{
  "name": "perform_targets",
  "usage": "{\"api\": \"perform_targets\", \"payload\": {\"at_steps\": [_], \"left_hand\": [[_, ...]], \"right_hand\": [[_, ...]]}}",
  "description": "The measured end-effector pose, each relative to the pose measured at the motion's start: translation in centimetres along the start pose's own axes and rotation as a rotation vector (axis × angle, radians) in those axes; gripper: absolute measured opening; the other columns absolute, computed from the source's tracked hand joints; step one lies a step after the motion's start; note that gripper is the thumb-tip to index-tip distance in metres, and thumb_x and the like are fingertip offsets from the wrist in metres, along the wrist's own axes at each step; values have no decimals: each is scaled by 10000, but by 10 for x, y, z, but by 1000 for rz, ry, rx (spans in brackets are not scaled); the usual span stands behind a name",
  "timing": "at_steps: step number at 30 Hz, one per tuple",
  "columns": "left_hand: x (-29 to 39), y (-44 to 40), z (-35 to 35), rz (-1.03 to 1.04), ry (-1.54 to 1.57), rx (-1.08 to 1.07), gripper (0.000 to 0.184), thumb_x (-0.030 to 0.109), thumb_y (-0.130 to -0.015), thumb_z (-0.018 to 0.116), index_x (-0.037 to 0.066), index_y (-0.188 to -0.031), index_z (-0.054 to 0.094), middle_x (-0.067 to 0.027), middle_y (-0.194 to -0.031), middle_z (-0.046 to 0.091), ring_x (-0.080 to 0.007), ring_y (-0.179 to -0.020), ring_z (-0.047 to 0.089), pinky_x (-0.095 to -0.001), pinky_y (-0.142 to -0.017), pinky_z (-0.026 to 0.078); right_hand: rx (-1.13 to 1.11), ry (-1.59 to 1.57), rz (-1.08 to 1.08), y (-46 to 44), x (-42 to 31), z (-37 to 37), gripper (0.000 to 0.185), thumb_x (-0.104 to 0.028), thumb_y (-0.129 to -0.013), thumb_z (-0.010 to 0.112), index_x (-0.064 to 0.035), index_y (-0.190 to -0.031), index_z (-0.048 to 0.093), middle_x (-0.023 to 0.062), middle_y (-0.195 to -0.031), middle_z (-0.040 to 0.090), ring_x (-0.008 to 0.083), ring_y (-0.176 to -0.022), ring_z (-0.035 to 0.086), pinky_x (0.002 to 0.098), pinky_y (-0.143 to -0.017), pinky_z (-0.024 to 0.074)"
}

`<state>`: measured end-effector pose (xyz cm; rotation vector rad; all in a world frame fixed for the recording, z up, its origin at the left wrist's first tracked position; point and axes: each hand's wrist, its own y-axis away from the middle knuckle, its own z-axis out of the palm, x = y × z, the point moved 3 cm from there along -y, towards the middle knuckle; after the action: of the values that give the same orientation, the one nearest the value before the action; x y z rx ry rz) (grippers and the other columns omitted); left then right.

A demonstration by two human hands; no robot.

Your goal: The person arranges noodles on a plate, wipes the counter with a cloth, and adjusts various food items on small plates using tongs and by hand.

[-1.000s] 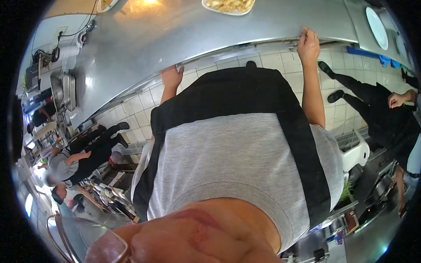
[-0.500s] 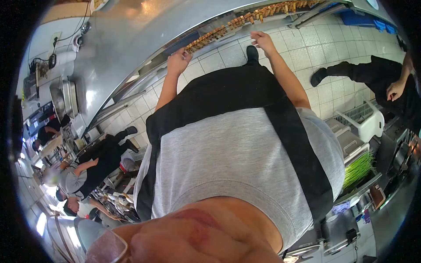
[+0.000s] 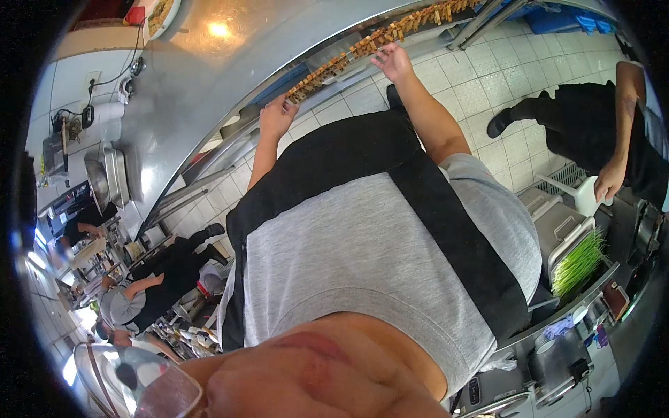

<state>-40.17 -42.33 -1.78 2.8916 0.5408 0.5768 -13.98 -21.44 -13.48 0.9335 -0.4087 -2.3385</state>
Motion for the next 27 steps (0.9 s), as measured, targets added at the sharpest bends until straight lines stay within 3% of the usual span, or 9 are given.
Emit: {"api": "perform_targets", "payload": {"at_steps": [7, 13, 16, 18, 19, 22, 23, 26, 27], "left_hand": [[-1, -3, 0, 12, -3, -9, 463, 358, -733, 635, 98, -1114, 597, -57, -825, 644, -265, -890, 600, -399, -781, 421], [2, -1, 0, -12, 8, -5, 462, 353, -736, 629, 104, -1124, 593, -52, -848, 645, -261, -897, 599, -397, -788, 416], [-2, -2, 2, -24, 1, -9, 467, 349, -735, 627, 110, -1134, 587, -47, -889, 643, -253, -922, 591, -397, -806, 405], [-3, -3, 7, -27, -18, 13, 479, 346, -734, 626, 116, -1152, 577, -43, -916, 640, -247, -946, 582, -401, -818, 396], [2, -3, 4, -35, -26, -30, 519, 341, -731, 638, 109, -1188, 550, -62, -973, 625, -266, -979, 564, -421, -851, 385], [5, -2, 9, 70, -142, 174, 556, 331, -725, 660, 93, -1210, 529, -104, -1059, 607, -299, -1034, 545, -441, -920, 367], [12, 0, 8, 73, -193, 222, 551, 281, -742, 664, 74, -1230, 510, -139, -1160, 571, -335, -1096, 514, -432, -978, 352], [26, -5, 6, 131, 45, 248, 513, 221, -770, 644, 61, -1236, 503, -156, -1200, 551, -328, -1120, 508, -400, -976, 377], [43, -4, -7, 192, 148, 202, 421, 176, -800, 619, 52, -1195, 542, -155, -1107, 598, -309, -993, 584, -376, -863, 460]], "right_hand": [[68, -52, -4, -6, -15, -11, 278, -184, -822, 530, -98, -1083, 488, 72, -1072, 498, 278, -1027, 499, 460, -826, 429], [226, 57, -112, 16, -21, -13, 338, -251, -858, 610, -90, -1142, 520, 54, -1079, 557, 226, -995, 535, 430, -836, 450], [305, 109, -169, 30, -32, -34, 299, -223, -837, 645, -74, -1068, 525, 43, -1003, 604, 168, -925, 582, 372, -758, 465], [381, 324, -183, 46, -47, -52, 229, -202, -847, 639, -71, -1007, 541, 33, -946, 625, 142, -826, 608, 325, -692, 480], [315, 442, -233, 54, -60, -54, 213, -200, -853, 632, -67, -993, 542, 32, -912, 630, 141, -780, 607, 308, -673, 480], [93, 769, -444, 74, -119, -10, 185, -192, -870, 612, -51, -967, 542, 36, -811, 642, 126, -656, 596, 249, -615, 473], [9, 844, -559, 80, -144, 21, 187, -190, -876, 604, -40, -969, 539, 42, -779, 644, 115, -624, 587, 223, -596, 468], [70, 1336, -760, 49, -215, 95, 254, -247, -868, 586, -17, -966, 541, 97, -770, 640, 188, -678, 615, 298, -644, 497], [78, 1501, -832, 31, -234, 118, 270, -265, -867, 571, -15, -965, 546, 120, -781, 644, 234, -705, 634, 337, -664, 509]]}}
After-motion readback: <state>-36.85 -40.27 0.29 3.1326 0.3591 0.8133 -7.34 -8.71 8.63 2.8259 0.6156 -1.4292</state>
